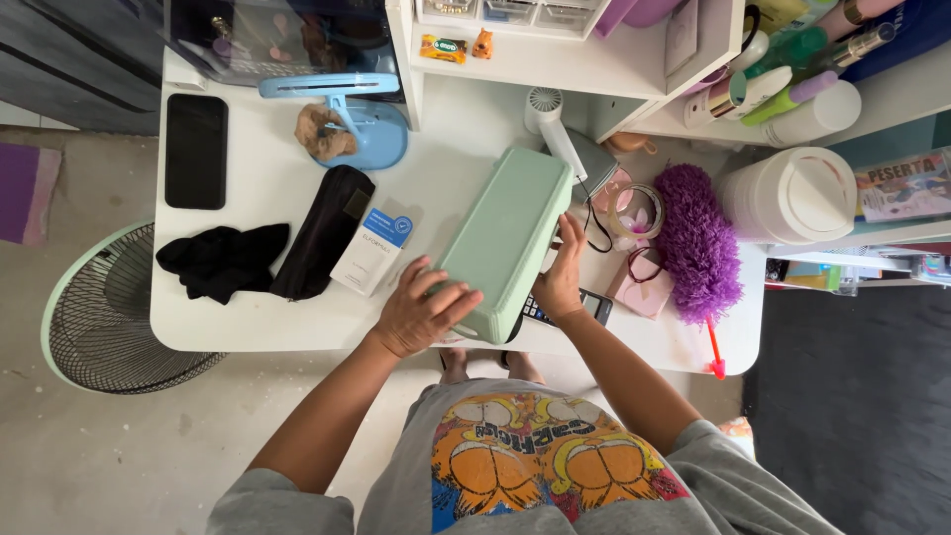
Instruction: Organizing various desk items and hair accessories into a storage bin.
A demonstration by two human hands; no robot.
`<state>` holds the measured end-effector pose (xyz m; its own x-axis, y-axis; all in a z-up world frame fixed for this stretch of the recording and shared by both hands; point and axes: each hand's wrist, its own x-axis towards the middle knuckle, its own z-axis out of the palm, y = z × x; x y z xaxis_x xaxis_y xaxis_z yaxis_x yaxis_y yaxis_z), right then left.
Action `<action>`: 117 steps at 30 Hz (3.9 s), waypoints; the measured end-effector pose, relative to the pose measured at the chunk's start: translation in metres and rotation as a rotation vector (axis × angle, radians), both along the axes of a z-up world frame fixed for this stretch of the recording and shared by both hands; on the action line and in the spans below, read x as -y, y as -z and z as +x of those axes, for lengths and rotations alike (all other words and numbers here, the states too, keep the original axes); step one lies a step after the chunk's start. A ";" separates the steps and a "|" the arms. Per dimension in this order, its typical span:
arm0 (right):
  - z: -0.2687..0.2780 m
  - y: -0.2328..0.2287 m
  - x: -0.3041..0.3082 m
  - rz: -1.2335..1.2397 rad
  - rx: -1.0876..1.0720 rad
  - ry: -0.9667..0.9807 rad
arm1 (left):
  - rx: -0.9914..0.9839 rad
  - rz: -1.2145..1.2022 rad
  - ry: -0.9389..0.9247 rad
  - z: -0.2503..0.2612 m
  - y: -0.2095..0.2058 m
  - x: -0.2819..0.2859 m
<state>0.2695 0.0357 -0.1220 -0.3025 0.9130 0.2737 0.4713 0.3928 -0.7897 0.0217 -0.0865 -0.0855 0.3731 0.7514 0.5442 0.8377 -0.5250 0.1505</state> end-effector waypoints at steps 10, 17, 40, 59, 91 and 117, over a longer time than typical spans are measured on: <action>0.005 0.014 0.008 -0.030 0.113 -0.016 | 0.324 0.027 -0.245 -0.007 -0.030 -0.006; 0.048 -0.009 0.005 -0.014 0.217 -0.036 | 0.204 0.114 -0.250 -0.023 -0.056 0.012; 0.318 -0.008 0.049 0.012 0.673 0.509 | 1.936 -0.323 -0.378 -0.040 -0.064 0.029; 0.132 -0.227 -0.020 0.303 0.264 -0.612 | 1.779 0.012 -0.614 0.021 -0.126 0.149; -0.174 -0.240 0.277 0.662 0.959 -1.217 | 0.502 0.001 -1.474 -0.045 -0.170 0.410; -0.111 -0.123 0.227 0.510 1.154 -1.163 | 0.398 0.023 -1.375 -0.069 -0.136 0.443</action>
